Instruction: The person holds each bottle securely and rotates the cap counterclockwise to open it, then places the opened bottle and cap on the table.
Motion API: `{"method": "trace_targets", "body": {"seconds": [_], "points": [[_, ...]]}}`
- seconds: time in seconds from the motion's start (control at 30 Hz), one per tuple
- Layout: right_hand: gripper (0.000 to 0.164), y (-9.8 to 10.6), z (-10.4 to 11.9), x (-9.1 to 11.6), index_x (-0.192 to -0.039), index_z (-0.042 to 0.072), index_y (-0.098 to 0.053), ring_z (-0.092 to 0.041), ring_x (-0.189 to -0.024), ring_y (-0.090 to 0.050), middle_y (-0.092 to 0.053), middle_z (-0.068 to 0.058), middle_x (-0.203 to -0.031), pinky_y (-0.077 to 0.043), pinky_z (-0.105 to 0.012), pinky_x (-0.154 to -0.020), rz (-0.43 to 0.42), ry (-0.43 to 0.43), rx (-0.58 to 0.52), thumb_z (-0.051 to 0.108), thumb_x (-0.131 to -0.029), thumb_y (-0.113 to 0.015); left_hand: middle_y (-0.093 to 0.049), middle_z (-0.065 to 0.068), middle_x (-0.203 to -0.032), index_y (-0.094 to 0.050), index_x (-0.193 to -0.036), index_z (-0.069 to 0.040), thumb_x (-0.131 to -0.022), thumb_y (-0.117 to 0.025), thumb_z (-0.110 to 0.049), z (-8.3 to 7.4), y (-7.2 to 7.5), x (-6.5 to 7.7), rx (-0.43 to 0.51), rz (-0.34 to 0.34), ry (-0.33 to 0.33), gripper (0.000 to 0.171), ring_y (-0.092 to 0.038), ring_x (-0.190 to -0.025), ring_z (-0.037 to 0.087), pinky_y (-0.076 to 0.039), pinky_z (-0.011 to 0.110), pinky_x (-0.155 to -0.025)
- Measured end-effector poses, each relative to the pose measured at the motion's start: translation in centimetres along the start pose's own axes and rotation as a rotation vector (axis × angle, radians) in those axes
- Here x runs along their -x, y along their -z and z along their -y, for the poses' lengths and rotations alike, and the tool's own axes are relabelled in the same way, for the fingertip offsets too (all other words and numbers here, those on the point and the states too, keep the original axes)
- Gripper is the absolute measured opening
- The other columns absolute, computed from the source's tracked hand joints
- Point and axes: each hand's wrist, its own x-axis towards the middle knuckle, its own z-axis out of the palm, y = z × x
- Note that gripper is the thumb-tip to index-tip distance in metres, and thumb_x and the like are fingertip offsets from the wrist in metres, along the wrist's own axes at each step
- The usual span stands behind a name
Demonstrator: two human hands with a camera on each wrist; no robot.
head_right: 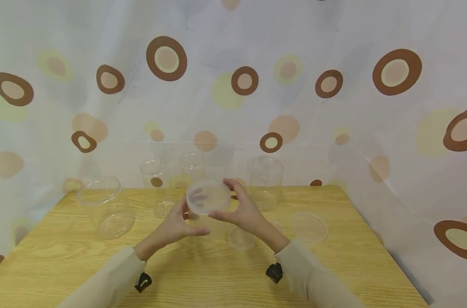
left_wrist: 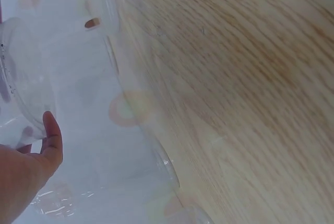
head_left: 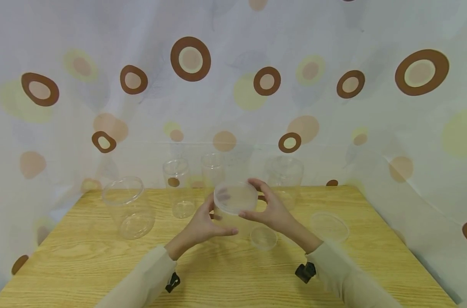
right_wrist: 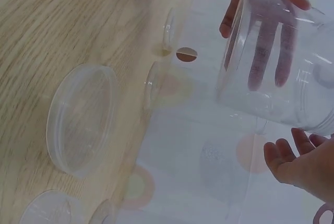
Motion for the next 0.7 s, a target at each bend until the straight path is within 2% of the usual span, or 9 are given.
{"method": "trace_targets", "body": {"seconds": [0.1, 0.33, 0.43, 0.57, 0.7], "points": [[0.081, -0.1, 0.0, 0.0, -0.137, 0.007, -0.031, -0.028, -0.122, -0.041, -0.043, -0.012, -0.133, -0.037, -0.049, -0.099, -0.007, -0.008, -0.002, 0.024, -0.073, -0.078, -0.037, 0.007, -0.137, -0.025, -0.143, -0.018, -0.067, -0.08, -0.006, 0.0, -0.1, 0.1, 0.017, 0.007, -0.009, 0.095, -0.04, -0.12, 0.028, -0.041, 0.055, -0.089], [0.075, 0.6, -0.3, -0.3, -0.136, 0.008, -0.034, -0.028, -0.121, -0.041, -0.043, -0.012, -0.132, -0.034, -0.051, -0.1, 0.069, 0.043, -0.018, 0.024, -0.075, -0.076, -0.036, 0.005, -0.14, -0.021, -0.144, -0.021, -0.068, -0.079, -0.008, 0.0, 0.2, 0.1, 0.028, 0.06, -0.038, 0.097, -0.04, -0.123, 0.027, -0.044, 0.046, -0.088], [0.074, 1.1, -0.4, -0.5, -0.136, 0.011, -0.034, -0.029, -0.122, -0.04, -0.042, -0.011, -0.135, -0.031, -0.053, -0.102, 0.117, 0.062, -0.038, 0.023, -0.076, -0.075, -0.036, 0.007, -0.14, -0.02, -0.144, -0.021, -0.069, -0.079, -0.009, 0.5, 0.3, -0.1, 0.033, 0.079, -0.052, 0.097, -0.04, -0.124, 0.028, -0.045, 0.046, -0.088], [0.073, 1.7, -0.6, -0.8, -0.138, 0.012, -0.032, -0.031, -0.121, -0.04, -0.039, -0.012, -0.138, -0.032, -0.053, -0.101, 0.201, 0.091, -0.089, 0.022, -0.079, -0.073, -0.037, 0.005, -0.14, -0.02, -0.144, -0.026, -0.068, -0.08, -0.012, 1.8, 0.4, -0.5, 0.03, 0.102, -0.073, 0.098, -0.041, -0.124, 0.027, -0.045, 0.043, -0.087], [0.072, 2.4, -1.0, -1.1, -0.141, 0.013, -0.029, -0.033, -0.123, -0.039, -0.035, -0.011, -0.139, -0.036, -0.046, -0.099, 0.321, 0.094, -0.181, 0.017, -0.082, -0.069, -0.039, 0.001, -0.139, -0.022, -0.143, -0.029, -0.066, -0.082, -0.016, 2.6, 0.5, -0.7, 0.028, 0.123, -0.082, 0.099, -0.042, -0.122, 0.024, -0.044, 0.04, -0.084]]}}
